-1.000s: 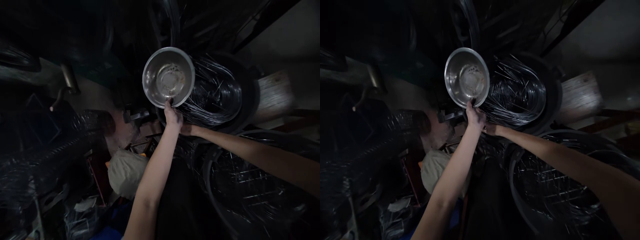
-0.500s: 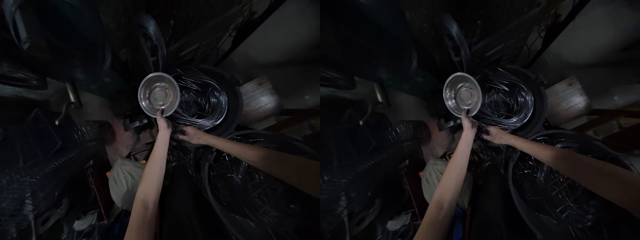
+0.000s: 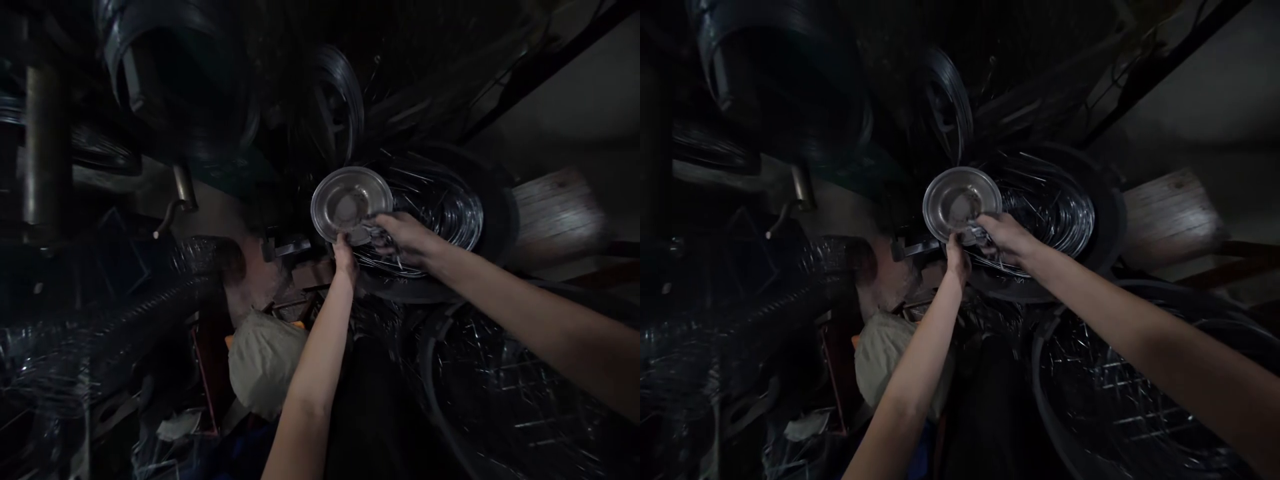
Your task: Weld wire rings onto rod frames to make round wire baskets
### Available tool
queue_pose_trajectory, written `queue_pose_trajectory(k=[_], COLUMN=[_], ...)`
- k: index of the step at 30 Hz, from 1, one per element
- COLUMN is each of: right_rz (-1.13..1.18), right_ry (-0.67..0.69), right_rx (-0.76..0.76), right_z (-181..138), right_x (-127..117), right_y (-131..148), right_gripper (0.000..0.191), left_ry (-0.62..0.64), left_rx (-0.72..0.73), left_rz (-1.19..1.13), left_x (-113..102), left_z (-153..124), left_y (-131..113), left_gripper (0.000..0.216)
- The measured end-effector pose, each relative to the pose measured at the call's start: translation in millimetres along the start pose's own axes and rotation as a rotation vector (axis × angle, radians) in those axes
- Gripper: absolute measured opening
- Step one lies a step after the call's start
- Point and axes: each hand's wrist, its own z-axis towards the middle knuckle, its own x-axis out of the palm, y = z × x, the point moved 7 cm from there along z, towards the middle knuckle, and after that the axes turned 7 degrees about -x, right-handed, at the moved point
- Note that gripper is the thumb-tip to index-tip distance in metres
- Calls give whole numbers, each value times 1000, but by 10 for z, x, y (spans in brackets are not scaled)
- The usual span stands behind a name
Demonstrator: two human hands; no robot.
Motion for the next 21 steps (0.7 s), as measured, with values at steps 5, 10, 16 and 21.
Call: queue_pose_trajectory(k=[5, 10, 16, 21], right_rz=[-882, -1193, -1254, -1083], right_ry=[-124, -41, -48, 99], right_rx=[-319, -550, -993, -685], right_z=[589, 522, -429, -830], right_x=[204, 354, 40, -383], right_y=[271, 275, 390, -406], right_gripper=[23, 53, 39, 42], left_ry=[66, 96, 57, 199], left_rx=[36, -11, -148, -145], left_rz=[-21, -47, -85, -112], left_x=[80, 155, 211, 461], left_z=[23, -6, -242, -401], left_y=[-51, -111, -197, -213], left_gripper=[25, 29, 24, 30])
